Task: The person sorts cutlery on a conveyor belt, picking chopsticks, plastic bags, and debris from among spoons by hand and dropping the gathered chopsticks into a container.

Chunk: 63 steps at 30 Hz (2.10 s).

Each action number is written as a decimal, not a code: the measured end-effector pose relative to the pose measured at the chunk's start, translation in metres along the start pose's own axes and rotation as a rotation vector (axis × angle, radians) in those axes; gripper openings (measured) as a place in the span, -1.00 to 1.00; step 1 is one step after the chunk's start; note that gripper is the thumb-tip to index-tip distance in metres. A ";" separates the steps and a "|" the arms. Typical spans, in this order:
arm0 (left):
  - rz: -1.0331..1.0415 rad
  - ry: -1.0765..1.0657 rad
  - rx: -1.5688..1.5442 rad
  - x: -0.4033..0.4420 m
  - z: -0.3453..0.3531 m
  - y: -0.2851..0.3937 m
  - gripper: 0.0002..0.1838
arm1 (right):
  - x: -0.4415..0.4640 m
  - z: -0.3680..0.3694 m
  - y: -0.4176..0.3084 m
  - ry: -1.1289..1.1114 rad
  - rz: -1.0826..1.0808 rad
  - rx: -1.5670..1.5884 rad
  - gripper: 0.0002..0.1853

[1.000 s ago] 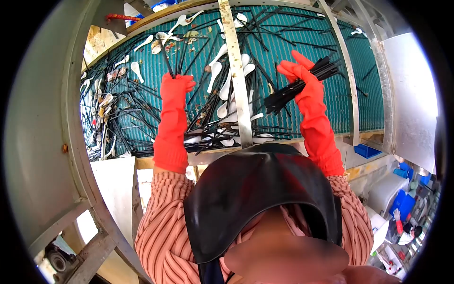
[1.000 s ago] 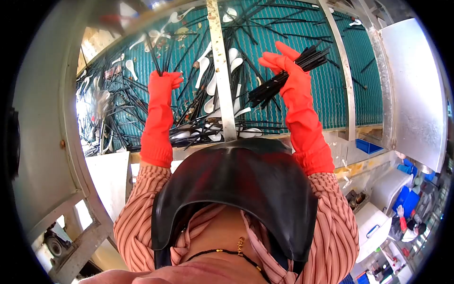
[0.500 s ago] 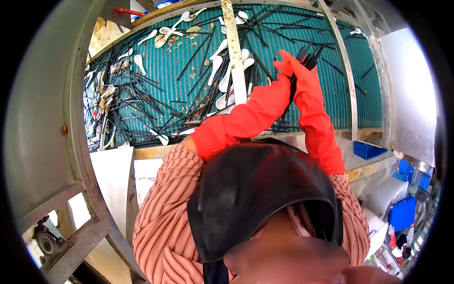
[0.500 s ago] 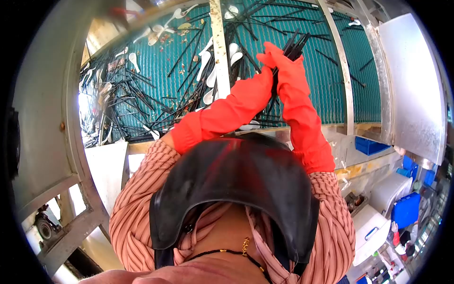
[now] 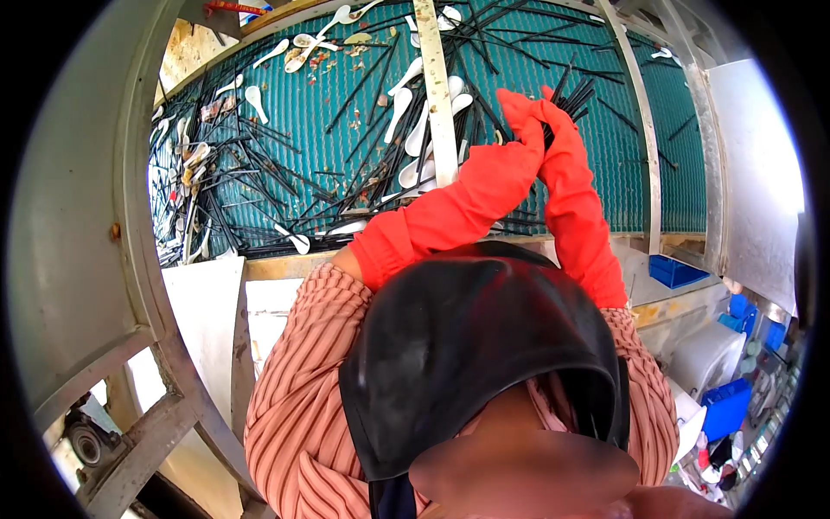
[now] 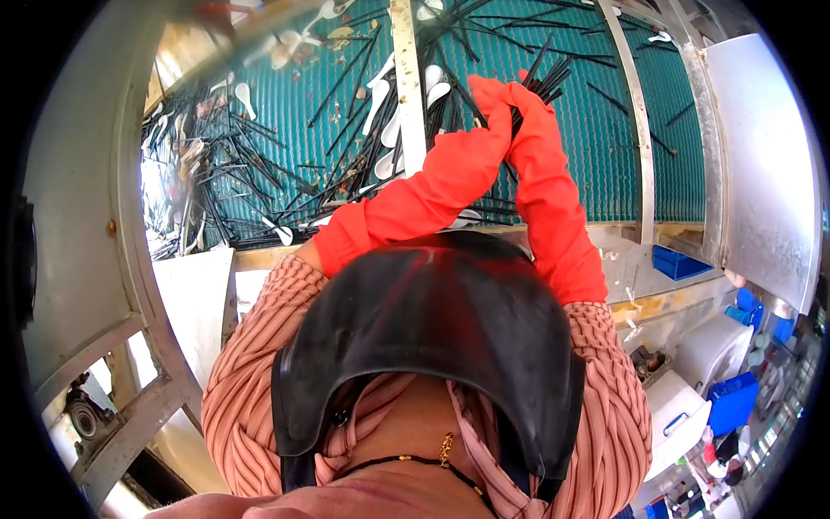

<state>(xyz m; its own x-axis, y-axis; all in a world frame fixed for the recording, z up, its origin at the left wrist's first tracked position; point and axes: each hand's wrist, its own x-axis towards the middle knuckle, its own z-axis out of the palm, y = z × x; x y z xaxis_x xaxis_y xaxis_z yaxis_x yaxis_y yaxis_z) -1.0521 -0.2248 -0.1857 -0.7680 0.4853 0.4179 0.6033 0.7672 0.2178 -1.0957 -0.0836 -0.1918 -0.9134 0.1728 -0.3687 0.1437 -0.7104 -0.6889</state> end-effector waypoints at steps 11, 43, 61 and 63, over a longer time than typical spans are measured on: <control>-0.362 -0.020 -0.768 -0.011 -0.078 -0.066 -0.35 | -0.041 0.026 -0.068 -0.197 -0.339 -0.454 -0.53; -0.715 -0.185 -1.393 -0.016 -0.098 -0.149 -0.51 | -0.010 -0.057 -0.042 -0.013 -0.108 0.126 -0.37; -0.618 -0.655 -1.084 0.050 0.003 0.021 -0.72 | -0.024 -0.047 -0.004 -0.275 0.044 0.637 -0.57; -0.575 -0.654 -1.061 0.040 0.014 0.016 -0.72 | -0.029 -0.046 -0.004 -0.213 0.015 0.509 -0.52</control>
<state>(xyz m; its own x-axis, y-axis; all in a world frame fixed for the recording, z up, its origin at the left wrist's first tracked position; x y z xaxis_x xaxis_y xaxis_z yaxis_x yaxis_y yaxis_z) -1.0763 -0.1867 -0.1778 -0.7455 0.5454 -0.3831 -0.1851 0.3827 0.9051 -1.0521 -0.0548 -0.2068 -0.9771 0.0557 -0.2056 0.0033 -0.9610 -0.2764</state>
